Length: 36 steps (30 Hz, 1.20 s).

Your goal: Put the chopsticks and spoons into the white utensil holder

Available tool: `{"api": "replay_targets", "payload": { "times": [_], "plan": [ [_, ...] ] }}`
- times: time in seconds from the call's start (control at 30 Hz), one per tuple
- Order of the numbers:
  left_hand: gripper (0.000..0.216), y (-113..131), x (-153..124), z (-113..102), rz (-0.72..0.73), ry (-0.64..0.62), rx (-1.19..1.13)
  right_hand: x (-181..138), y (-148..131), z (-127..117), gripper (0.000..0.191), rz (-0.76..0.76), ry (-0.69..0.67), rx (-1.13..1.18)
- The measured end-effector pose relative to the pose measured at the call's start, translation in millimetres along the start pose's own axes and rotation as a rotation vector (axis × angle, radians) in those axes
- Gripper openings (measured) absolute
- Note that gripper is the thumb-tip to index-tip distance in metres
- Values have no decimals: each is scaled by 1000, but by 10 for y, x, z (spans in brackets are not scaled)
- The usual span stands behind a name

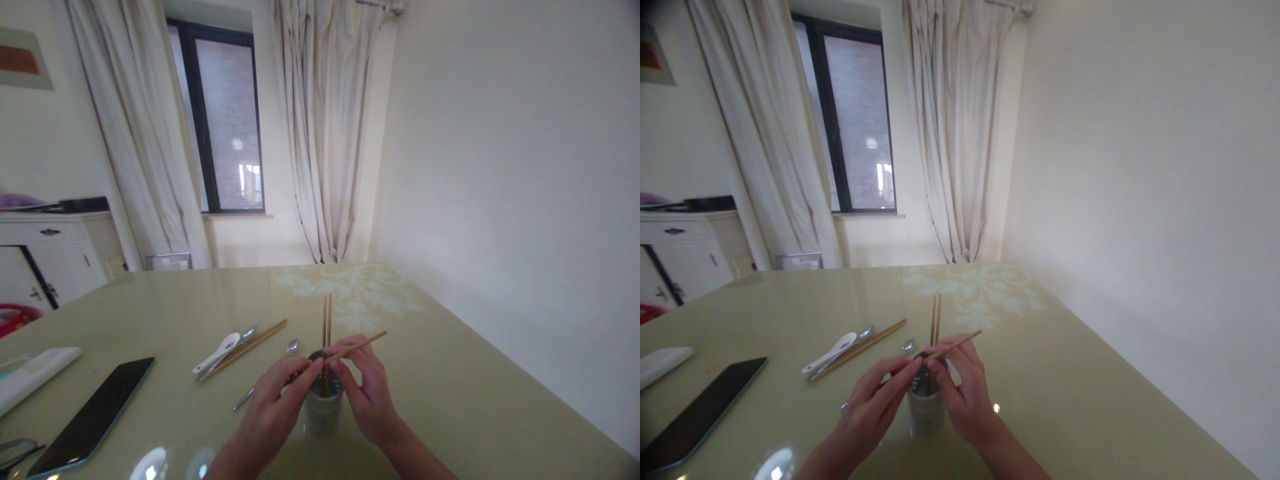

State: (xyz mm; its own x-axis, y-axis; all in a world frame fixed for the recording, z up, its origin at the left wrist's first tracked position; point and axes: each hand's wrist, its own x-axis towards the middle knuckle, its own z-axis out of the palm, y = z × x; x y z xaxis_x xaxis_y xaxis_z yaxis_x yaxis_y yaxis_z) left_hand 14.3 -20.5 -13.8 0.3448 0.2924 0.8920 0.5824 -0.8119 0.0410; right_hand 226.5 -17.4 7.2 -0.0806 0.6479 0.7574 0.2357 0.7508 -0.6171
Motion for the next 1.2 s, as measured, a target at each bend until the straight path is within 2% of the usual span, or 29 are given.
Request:
{"api": "replay_targets", "payload": {
  "times": [0.07, 0.13, 0.23, 0.3, 0.37, 0.47, 0.6, 1.03, 1.2],
  "plan": [
    [38, 24, 6, -9, 32, -19, -2, -3, -17, 13, 18, 43, 10, 91],
    [37, -35, 3, -20, -17, -19, 24, 28, 6, 10, 20, 127, 117, 213],
    [32, -306, -51, -28, -273, -2, 149, 118, 95, -59, 23, 219, 358, 358],
    [30, -549, -128, -33, -482, -124, 330, 179, 166, -131, 26, 248, 469, 381],
    [31, -754, -222, -44, -605, -343, 514, 221, 222, -186, 31, 277, 510, 366],
    [39, -899, -333, -70, -684, -578, 685, 243, 246, -198, 38, 323, 457, 338],
    [44, -886, -357, -92, -715, -693, 739, 230, 205, -127, 42, 391, 307, 305],
    [38, -897, -321, -94, -754, -730, 750, 204, 257, -40, 56, 514, 164, 255],
    [35, -882, -273, -118, -799, -727, 687, 186, 264, -18, 52, 517, 82, 231]
  ]
}}
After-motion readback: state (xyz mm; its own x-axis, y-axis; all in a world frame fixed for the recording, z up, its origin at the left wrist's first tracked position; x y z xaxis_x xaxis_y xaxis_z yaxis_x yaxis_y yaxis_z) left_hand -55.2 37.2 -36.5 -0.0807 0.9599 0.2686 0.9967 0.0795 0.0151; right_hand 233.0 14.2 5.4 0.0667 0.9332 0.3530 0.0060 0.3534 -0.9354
